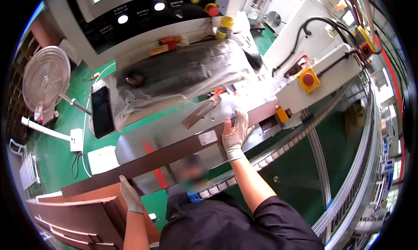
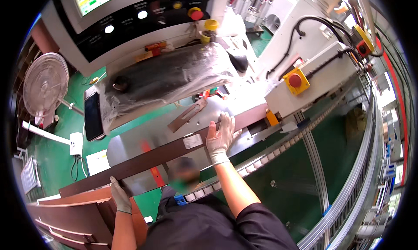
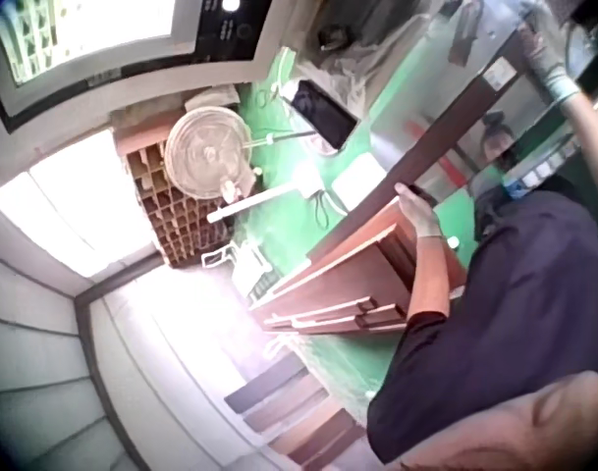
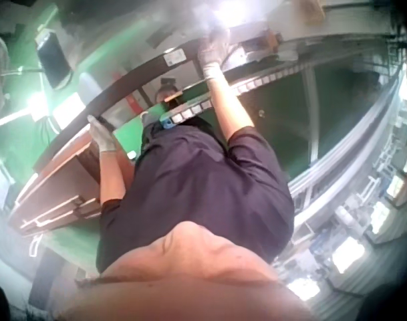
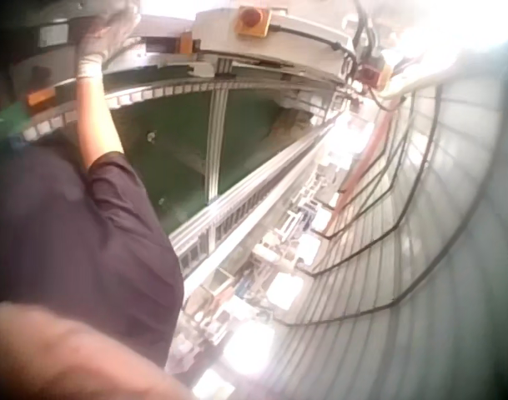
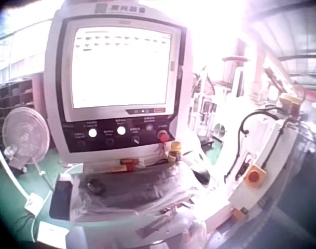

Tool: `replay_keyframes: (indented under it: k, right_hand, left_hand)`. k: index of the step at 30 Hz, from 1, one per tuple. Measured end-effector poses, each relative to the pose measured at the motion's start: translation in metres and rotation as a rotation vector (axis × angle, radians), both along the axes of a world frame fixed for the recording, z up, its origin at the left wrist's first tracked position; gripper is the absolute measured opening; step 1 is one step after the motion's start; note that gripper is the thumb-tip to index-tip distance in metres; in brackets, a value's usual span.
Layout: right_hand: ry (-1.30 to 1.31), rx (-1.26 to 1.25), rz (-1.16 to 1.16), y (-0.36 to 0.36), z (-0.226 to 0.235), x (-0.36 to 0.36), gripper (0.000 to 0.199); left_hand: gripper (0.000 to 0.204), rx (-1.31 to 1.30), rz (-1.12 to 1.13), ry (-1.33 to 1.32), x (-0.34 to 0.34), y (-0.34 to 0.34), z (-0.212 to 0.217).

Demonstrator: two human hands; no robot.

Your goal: The person picks up wooden strips from a stack, places them into a machine for processing, and luego picks up smaller wooden pieces to check them before placing them back.

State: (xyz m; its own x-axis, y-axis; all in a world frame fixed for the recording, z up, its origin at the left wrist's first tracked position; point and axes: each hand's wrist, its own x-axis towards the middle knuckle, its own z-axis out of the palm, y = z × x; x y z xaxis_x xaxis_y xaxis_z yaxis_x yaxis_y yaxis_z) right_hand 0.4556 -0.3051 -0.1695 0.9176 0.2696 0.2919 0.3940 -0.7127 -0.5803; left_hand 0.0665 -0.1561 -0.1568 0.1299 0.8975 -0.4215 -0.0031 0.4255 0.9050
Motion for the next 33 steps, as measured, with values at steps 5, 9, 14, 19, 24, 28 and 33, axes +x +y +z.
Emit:
replay_keyframes:
  k: [5,9,14,19,24,28,33]
  right_hand:
    - [-0.042,-0.022,-0.008,0.015,0.005,-0.015,0.056]
    - [-0.017,-0.076,0.008,0.017,0.006,-0.017,0.056]
    - [0.028,-0.067,0.004,0.016,0.013,-0.018,0.056]
    - [-0.003,-0.042,-0.006,0.013,0.007,-0.016,0.052]
    - [0.023,-0.071,0.012,0.016,0.009,-0.015,0.053]
    - [-0.020,-0.106,0.020,0.013,0.004,-0.013,0.054]
    - [-0.003,-0.078,0.028,0.015,0.007,-0.015,0.053]
  left_hand:
    - [0.060,-0.015,0.057,0.069,-0.006,0.005,-0.013]
    - [0.065,0.029,0.088,0.161,-0.002,0.003,-0.007]
    - [0.067,-0.001,0.104,0.171,-0.006,0.006,-0.010]
    - [0.067,0.044,0.084,0.200,-0.007,0.006,-0.013]
    - [0.061,-0.031,0.174,0.106,0.004,0.004,-0.001]
    - [0.062,-0.016,0.135,0.102,-0.005,0.007,-0.012]
    - [0.063,-0.091,0.168,0.103,-0.024,0.013,-0.036]
